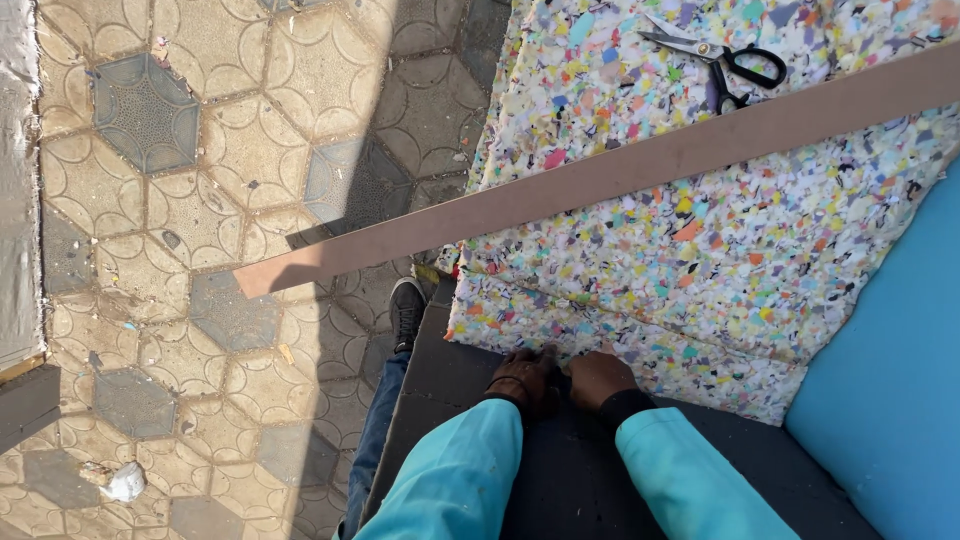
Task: The person measures and marks a large piece of black foam using a wooden plank as a guide. They then use a long, thin metal blade to cut the foam along the marked lines, separating a section from the main piece.
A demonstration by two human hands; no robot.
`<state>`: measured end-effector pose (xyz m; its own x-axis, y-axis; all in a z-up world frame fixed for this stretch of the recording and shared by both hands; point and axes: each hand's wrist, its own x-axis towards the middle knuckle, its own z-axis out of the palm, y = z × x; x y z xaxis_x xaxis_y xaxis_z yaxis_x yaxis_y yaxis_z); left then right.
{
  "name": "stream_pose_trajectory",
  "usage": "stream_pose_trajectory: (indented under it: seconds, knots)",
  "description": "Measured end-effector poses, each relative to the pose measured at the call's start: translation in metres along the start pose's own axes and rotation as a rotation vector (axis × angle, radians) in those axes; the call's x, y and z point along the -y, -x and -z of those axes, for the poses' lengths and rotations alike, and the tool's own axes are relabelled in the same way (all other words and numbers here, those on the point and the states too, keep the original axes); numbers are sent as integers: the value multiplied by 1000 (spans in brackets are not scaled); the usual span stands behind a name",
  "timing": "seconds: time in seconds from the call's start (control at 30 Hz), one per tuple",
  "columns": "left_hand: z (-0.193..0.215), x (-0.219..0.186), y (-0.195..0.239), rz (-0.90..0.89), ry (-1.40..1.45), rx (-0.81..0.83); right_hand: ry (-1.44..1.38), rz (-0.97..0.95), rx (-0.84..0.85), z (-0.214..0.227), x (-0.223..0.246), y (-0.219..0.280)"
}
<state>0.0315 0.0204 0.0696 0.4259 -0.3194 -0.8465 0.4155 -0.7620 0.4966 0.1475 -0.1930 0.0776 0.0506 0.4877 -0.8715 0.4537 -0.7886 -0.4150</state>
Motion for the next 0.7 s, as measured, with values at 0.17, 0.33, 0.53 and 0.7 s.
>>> stream_pose_trajectory:
  seconds: [0.17, 0.33, 0.53, 0.7]
  knots:
    - [11, -12, 10, 16, 18, 70, -312, -35, 135, 97, 49, 43]
    - [12, -12, -6, 36, 41, 122, -426, -145, 50, 2, -19, -1]
    - [-6, -24, 5, 52, 74, 223, -563, -208, 96, 0, -12, 20]
    - [18, -13, -24, 66, 87, 261, -176, -94, 27, 8, 14, 29]
